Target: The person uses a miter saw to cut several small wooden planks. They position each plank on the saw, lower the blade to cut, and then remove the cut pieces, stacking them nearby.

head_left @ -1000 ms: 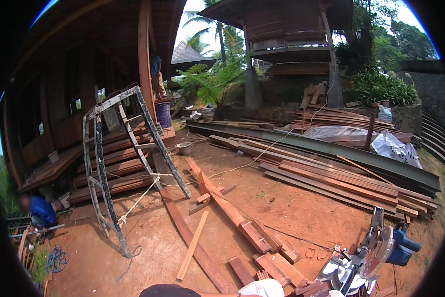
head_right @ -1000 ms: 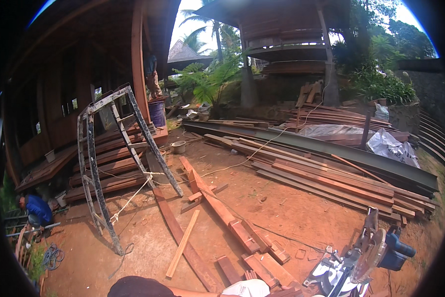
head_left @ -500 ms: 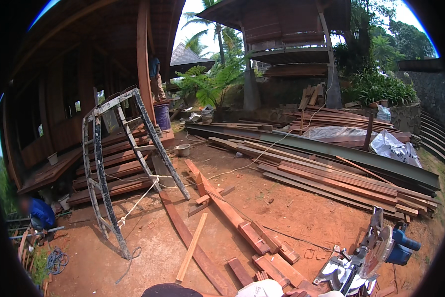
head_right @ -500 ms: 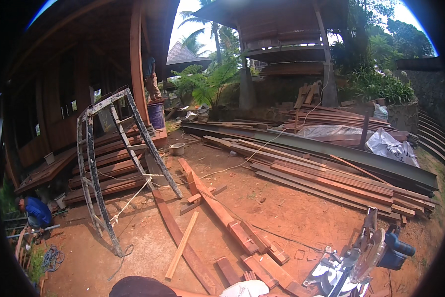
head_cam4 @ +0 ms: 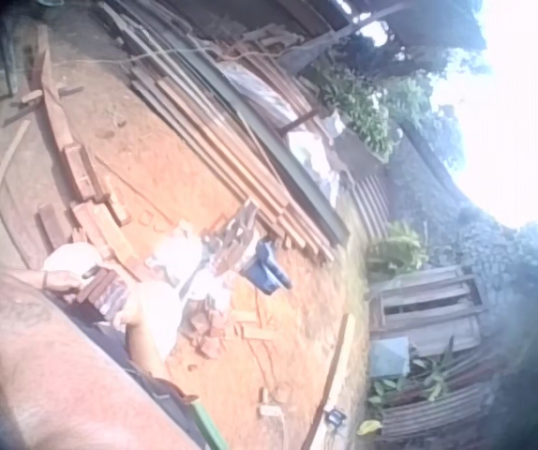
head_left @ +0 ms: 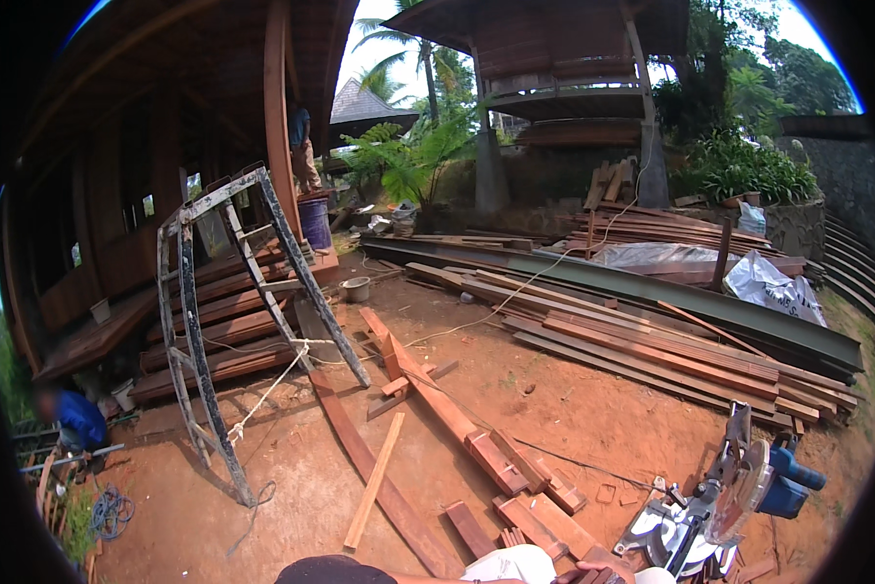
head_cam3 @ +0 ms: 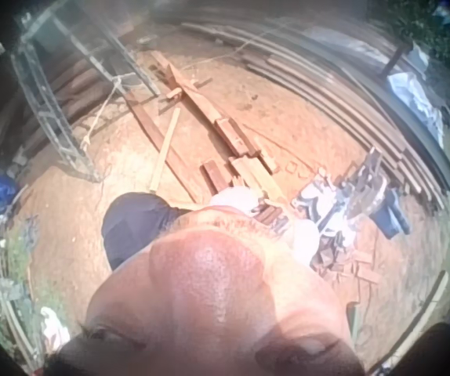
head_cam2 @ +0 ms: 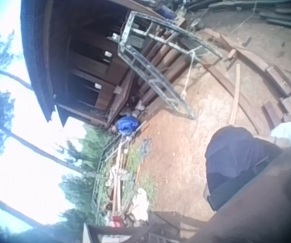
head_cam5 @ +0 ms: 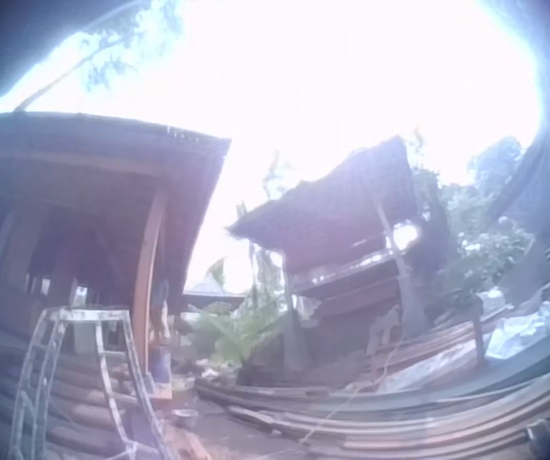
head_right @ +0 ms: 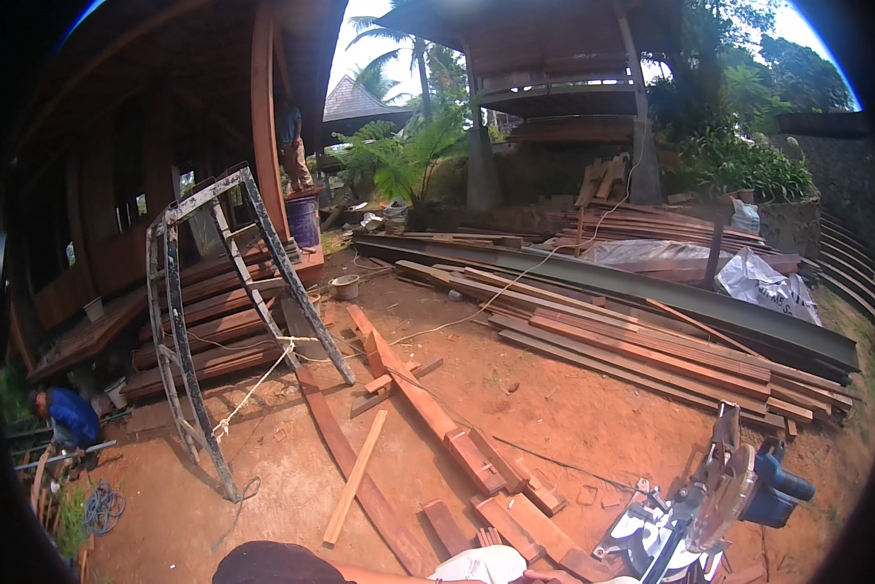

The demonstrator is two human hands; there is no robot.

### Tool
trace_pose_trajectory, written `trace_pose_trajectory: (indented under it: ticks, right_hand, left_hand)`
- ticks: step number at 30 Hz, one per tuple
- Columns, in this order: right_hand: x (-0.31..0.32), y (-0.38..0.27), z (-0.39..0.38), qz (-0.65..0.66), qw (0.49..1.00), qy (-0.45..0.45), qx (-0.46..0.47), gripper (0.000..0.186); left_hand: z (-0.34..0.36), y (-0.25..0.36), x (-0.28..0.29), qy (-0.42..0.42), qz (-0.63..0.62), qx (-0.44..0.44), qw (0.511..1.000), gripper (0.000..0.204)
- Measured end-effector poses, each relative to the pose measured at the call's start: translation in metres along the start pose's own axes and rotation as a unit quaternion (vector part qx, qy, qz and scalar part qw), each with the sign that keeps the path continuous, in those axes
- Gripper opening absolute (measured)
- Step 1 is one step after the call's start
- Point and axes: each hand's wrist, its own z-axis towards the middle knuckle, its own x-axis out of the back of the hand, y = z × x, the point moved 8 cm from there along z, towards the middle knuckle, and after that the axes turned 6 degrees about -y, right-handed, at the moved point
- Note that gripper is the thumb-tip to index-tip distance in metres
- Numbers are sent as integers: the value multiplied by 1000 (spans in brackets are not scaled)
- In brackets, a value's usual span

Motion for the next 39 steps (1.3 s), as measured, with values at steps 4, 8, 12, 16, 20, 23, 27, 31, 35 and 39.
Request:
trace_pose_trajectory:
  ticks: [4, 8, 12, 16, 20, 23, 27, 31, 35, 39]
  right_hand:
    - [10, -7, -1, -38, 998, 43, 7, 102]
    - [20, -26, 5, -88, 991, 97, 29, 98]
    - [22, -64, 31, -89, 977, 179, 72, 95]
    - [35, -72, 71, -44, 939, 340, 35, 79]
    - [39, -58, 110, -58, 972, 229, 19, 68]
    - [53, -47, 89, -110, 973, 195, -57, 59]
    - [36, -42, 45, -263, 944, 154, -125, 70]
    - [7, -35, 22, -305, 928, 183, -114, 78]
    - [5, -32, 12, -310, 916, 239, -93, 72]
    - [6, -34, 12, -323, 909, 257, -64, 72]
  left_hand:
    - [6, -24, 3, -9, 34, -8, 999, 35]
    - [2, -27, -17, -15, 268, 21, 963, 35]
    - [-16, 54, -59, 30, 225, -102, 968, 66]
    - [-28, 149, -105, 124, 434, -256, 855, 137]
    - [-10, 196, -102, 124, 212, -396, 885, 72]
    - [-5, 200, -77, 58, -19, -382, 922, 63]
    - [-13, 215, -60, -14, -176, -419, 891, 68]
    - [-18, 217, -56, 46, -159, -468, 868, 68]
    - [-17, 219, -64, 30, -125, -486, 864, 67]
    - [-19, 224, -70, -6, -124, -500, 857, 64]
